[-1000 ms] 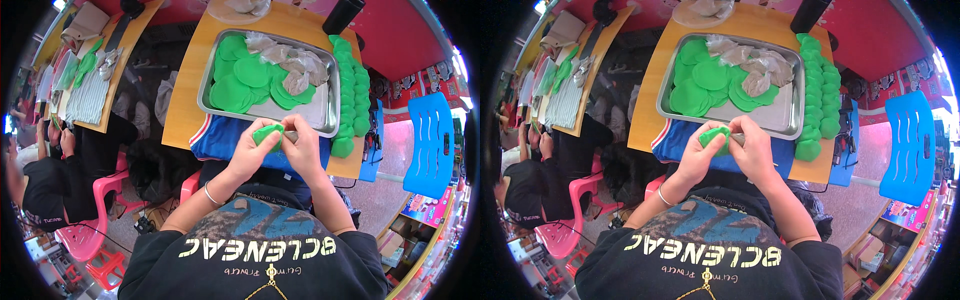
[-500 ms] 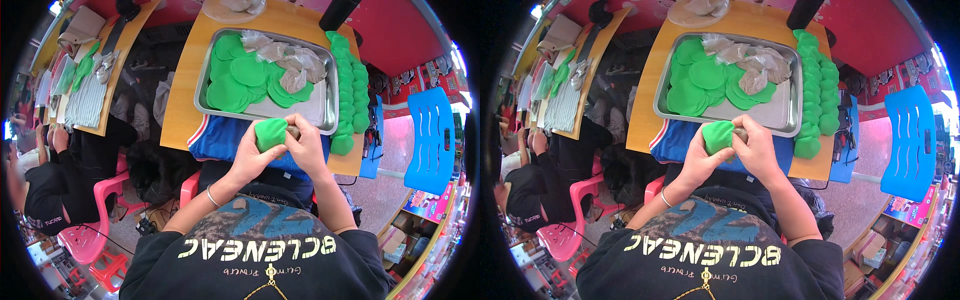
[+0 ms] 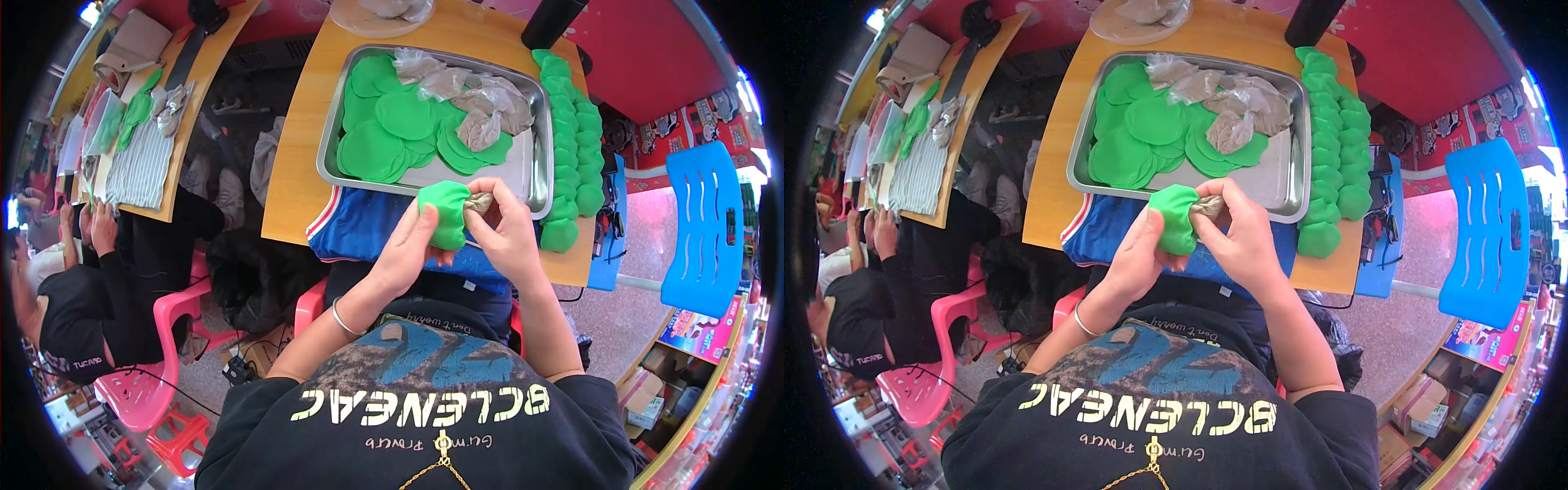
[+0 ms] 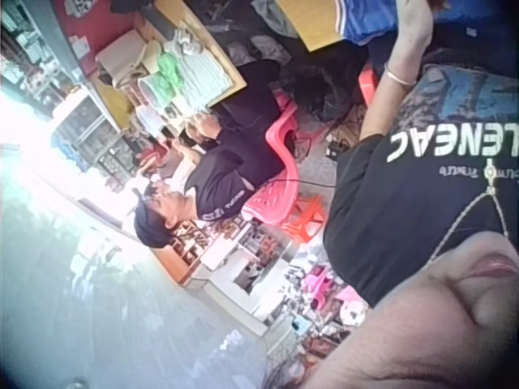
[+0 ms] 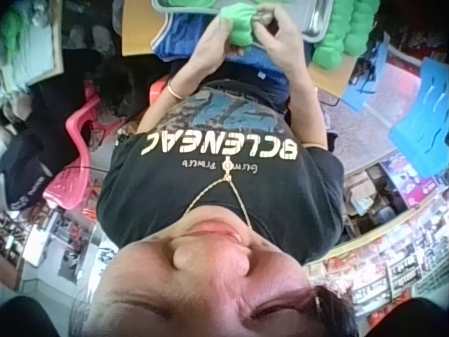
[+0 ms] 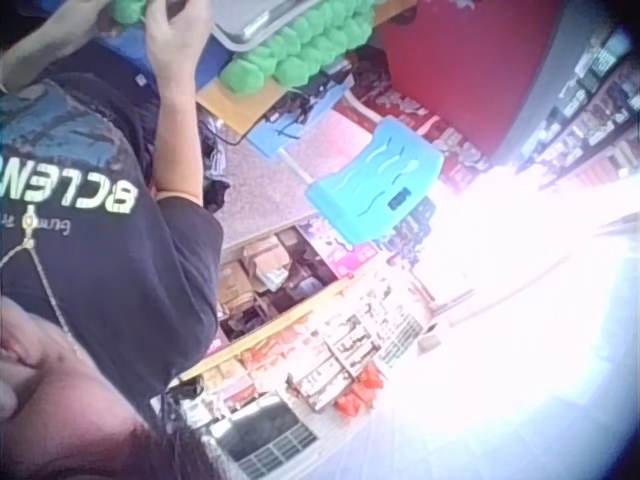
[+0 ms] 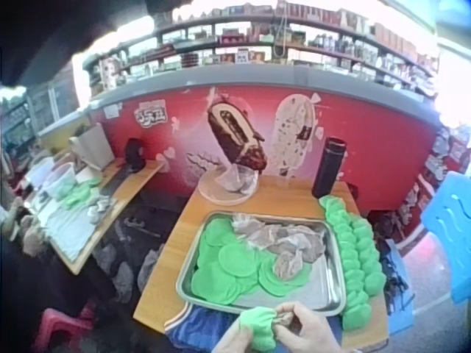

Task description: The person wraps a small amount of filling from a plastic bag into a green circular dough sheet. They fold the dough around the filling to form a small ball and place it on a metal tray. The person repeats this process multiple times, handling the dough and filling by hand.

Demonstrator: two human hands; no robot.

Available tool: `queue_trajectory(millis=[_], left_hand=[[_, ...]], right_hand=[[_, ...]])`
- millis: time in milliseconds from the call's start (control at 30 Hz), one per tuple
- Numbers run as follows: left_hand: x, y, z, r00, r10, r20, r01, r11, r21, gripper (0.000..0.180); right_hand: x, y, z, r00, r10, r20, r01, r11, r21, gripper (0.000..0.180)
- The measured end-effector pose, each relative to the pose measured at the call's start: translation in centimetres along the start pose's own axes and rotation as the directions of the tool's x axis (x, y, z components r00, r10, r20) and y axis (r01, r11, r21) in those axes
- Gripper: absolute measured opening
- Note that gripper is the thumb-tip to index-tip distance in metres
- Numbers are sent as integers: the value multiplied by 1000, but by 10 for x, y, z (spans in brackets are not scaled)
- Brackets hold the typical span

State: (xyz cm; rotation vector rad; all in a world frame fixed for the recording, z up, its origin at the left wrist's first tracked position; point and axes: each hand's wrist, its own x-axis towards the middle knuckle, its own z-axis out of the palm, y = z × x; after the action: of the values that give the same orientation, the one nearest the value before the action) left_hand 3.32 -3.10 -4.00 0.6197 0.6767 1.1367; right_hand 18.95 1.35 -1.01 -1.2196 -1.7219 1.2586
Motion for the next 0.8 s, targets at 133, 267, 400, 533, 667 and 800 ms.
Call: queue_trajectory(millis=[133,267,400,533,667,800], left_hand=[[4,4,-5,996,-50,-77,49,999,-10,38],[6,4,-3,994,23,-104,-29,998,-56,33],[5,1,-2,989,46,-141,-73,978,-196,28],[3,1,0,994,50,-101,-62,991,-120,22],[2,-2,-3,992,57,-109,-74,984,-162,18],[3,-1,0,986,76,-148,-108,968,-225,17]], right_hand=[[-1,-7,5,999,-28,-38,26,998,-62,28],[1,-6,13,981,-99,-169,112,991,68,30],[-2,-1,17,966,-122,-226,168,966,198,30],[-7,-4,14,973,-131,-188,144,988,55,25],[-6,-10,7,983,-182,-31,181,983,-27,20],[-9,-19,8,994,-107,10,107,994,-6,18]])
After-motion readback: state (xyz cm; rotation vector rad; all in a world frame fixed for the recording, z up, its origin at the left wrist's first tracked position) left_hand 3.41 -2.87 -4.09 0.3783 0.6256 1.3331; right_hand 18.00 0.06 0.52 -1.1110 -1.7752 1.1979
